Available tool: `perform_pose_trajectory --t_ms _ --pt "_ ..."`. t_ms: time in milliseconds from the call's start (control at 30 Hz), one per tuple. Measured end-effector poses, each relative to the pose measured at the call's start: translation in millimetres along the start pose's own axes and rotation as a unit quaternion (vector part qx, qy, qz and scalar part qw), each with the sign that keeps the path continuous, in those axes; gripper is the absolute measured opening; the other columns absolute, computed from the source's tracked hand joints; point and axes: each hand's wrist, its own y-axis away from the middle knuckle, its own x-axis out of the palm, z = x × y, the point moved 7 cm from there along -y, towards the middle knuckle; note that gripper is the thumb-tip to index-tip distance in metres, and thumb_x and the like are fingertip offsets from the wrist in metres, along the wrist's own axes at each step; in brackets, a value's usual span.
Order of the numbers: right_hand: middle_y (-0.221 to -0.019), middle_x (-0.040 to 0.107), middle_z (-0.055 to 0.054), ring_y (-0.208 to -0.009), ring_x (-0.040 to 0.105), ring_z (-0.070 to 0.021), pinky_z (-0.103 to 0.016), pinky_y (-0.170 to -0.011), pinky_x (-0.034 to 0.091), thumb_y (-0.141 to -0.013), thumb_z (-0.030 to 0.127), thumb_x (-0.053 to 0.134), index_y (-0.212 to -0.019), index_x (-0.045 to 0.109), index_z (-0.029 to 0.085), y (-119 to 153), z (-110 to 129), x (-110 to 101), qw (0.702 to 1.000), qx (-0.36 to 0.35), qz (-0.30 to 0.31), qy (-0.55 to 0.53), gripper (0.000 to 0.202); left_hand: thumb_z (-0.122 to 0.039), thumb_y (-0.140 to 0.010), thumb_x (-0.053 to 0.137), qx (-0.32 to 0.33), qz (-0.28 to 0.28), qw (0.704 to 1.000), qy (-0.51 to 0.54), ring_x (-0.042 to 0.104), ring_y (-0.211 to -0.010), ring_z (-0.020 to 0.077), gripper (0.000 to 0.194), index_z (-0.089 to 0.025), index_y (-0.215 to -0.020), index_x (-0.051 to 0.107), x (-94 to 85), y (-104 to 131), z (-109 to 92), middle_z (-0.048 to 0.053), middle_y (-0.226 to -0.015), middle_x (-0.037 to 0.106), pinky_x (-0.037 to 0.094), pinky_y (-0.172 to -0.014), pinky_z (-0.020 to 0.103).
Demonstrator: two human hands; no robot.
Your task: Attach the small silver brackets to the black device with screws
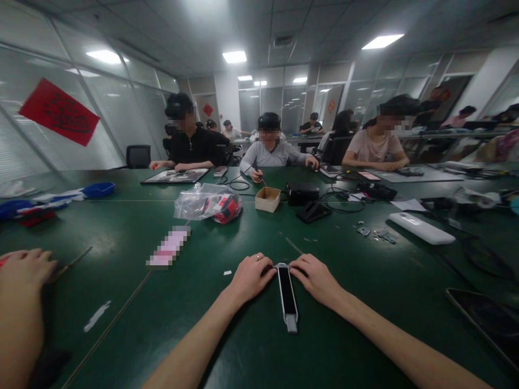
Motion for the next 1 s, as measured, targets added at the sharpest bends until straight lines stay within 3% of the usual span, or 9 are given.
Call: perform_pose_trajectory --t_ms 267,433,600,667,733,833,900,967,1000 --pt "-0.094 0.062 -0.007 -0.088 0.057 -0.0176 -0.032 -0.079 0.049 -0.093 0.027 0.041 -0.100 0.065 0.018 -1 0 -1 1.000 -0.023 -0.003 -0.016 0.026 -0.030 -0.092 0.047 0.020 -0.007 1.000 0.011 0.058 -0.082 0.0145 0.018 -0.023 -0.096 0.062 2.0 0 0 0.001 -0.094 0.061 0.043 -0.075 0.025" --pt "-0.090 0.062 -0.007 -0.085 0.057 -0.0186 -0.034 -0.077 0.050 -0.092 0.030 0.043 -0.097 0.066 0.020 0 -2 0 0.999 -0.033 -0.024 -0.013 0.026 -0.029 -0.093 0.047 0.033 -0.018 0.999 0.006 0.058 -0.082 0.0144 0.018 -0.023 -0.096 0.063 5.0 0 3 0.001 -0.092 0.062 0.044 -0.074 0.025" --pt "-0.094 0.062 -0.007 -0.089 0.057 -0.0192 -0.035 -0.079 0.050 -0.092 0.034 0.044 -0.101 0.065 0.022 1 0 -2 0.999 -0.039 -0.007 -0.015 0.026 -0.028 -0.093 0.047 0.037 -0.023 0.999 0.010 0.058 -0.082 0.0142 0.018 -0.023 -0.096 0.063 2.7 0 2 0.001 -0.093 0.061 0.044 -0.075 0.024" --pt "-0.100 0.062 -0.007 -0.094 0.057 -0.0196 -0.035 -0.082 0.049 -0.091 0.037 0.044 -0.104 0.063 0.022 -2 -11 -9 0.999 -0.046 -0.014 -0.010 0.028 -0.028 -0.094 0.044 0.034 -0.020 0.999 0.009 0.058 -0.083 0.0144 0.019 -0.023 -0.098 0.062 1.1 0 1 0.001 -0.094 0.061 0.044 -0.074 0.024" --pt "-0.103 0.062 -0.007 -0.098 0.057 -0.0203 -0.037 -0.087 0.047 -0.092 0.038 0.041 -0.105 0.063 0.021 -5 -38 -25 0.998 -0.028 -0.058 0.009 0.030 -0.027 -0.094 0.042 0.030 -0.017 0.999 0.011 0.059 -0.083 0.0146 0.021 -0.024 -0.101 0.062 -0.7 0 -1 0.001 -0.096 0.061 0.044 -0.075 0.025" --pt "-0.107 0.062 -0.011 -0.103 0.055 -0.0236 -0.042 -0.094 0.042 -0.091 0.041 0.037 -0.107 0.061 0.017 -3 -106 -64 0.981 0.061 -0.167 0.080 0.038 -0.028 -0.095 0.039 0.025 -0.013 0.999 0.020 0.059 -0.085 0.0153 0.024 -0.024 -0.106 0.060 -3.8 0 -3 0.002 -0.098 0.062 0.044 -0.075 0.026" --pt "-0.116 0.059 -0.015 -0.112 0.050 -0.0265 -0.043 -0.099 0.036 -0.089 0.042 0.034 -0.114 0.058 0.013 7 -157 -90 0.951 0.163 -0.211 0.153 0.045 -0.030 -0.095 0.038 0.019 -0.011 0.999 0.027 0.059 -0.086 0.0159 0.026 -0.023 -0.108 0.059 -5.8 0 -4 0.003 -0.098 0.062 0.044 -0.076 0.027" --pt "-0.121 0.055 -0.017 -0.119 0.044 -0.0300 -0.045 -0.101 0.032 -0.087 0.047 0.031 -0.120 0.054 0.012 24 -206 -111 0.898 0.309 -0.231 0.213 0.053 -0.033 -0.095 0.037 0.014 -0.012 0.999 0.031 0.059 -0.087 0.0164 0.028 -0.022 -0.108 0.059 -7.5 0 -5 0.004 -0.099 0.062 0.045 -0.077 0.028" --pt "-0.125 0.051 -0.021 -0.122 0.040 -0.0340 -0.050 -0.101 0.029 -0.087 0.048 0.028 -0.123 0.052 0.008 31 -222 -119 0.880 0.344 -0.244 0.218 0.058 -0.034 -0.095 0.037 0.011 -0.013 0.999 0.033 0.059 -0.088 0.0167 0.029 -0.022 -0.108 0.059 -8.2 1 -6 0.004 -0.099 0.062 0.045 -0.078 0.028"
